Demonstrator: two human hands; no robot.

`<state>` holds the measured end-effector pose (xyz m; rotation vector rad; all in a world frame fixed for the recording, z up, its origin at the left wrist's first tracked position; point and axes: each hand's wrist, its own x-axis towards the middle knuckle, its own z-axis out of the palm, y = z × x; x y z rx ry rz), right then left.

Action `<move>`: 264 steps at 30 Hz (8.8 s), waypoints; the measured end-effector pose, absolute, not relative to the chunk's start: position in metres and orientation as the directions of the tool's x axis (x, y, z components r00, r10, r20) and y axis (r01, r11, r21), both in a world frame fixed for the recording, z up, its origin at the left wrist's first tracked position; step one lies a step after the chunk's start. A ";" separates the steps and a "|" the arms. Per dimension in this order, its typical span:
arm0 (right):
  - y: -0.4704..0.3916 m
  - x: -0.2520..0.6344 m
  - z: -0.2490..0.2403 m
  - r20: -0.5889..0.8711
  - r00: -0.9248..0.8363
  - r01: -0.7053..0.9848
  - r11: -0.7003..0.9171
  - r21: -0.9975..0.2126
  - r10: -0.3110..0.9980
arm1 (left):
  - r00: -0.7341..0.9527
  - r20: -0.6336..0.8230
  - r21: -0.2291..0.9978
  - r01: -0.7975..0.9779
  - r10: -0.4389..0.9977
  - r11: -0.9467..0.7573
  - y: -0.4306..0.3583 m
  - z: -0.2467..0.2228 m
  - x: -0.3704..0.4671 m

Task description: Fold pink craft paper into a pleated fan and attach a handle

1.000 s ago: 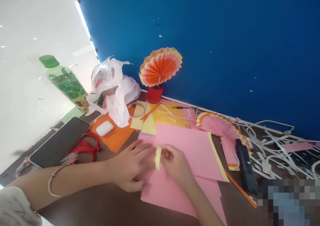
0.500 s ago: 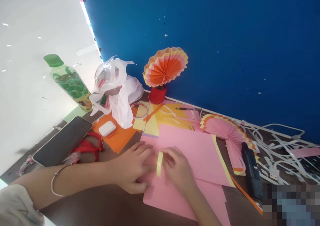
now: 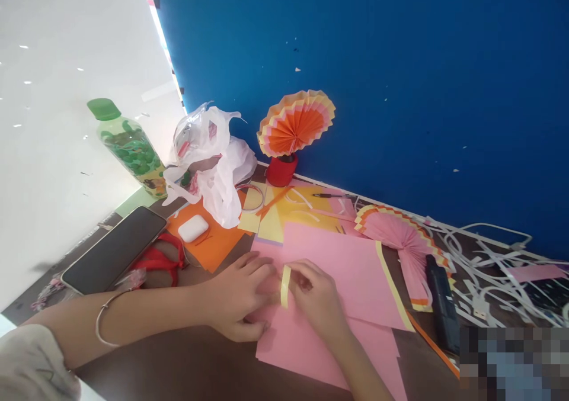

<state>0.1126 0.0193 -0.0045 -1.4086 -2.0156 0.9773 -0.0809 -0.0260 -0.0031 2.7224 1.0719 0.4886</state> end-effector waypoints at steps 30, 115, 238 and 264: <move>0.033 0.105 0.009 -0.019 -0.395 0.569 0.229 -0.790 0.918 | 0.708 0.236 0.270 0.610 0.666 -0.745 -0.025 -0.002 -0.081; 0.068 0.092 0.004 0.060 -0.173 0.835 0.179 -0.521 0.983 | 0.735 0.227 0.212 0.603 0.638 -0.769 -0.028 -0.001 -0.081; 0.000 0.168 -0.015 0.277 0.352 0.023 0.288 -0.957 0.894 | 0.381 -0.066 0.988 0.152 0.922 0.008 -0.009 -0.011 -0.006; -0.025 0.159 0.007 0.700 -0.338 0.670 0.683 -0.290 0.629 | 0.284 0.215 0.897 0.320 0.934 -0.304 -0.017 -0.016 -0.004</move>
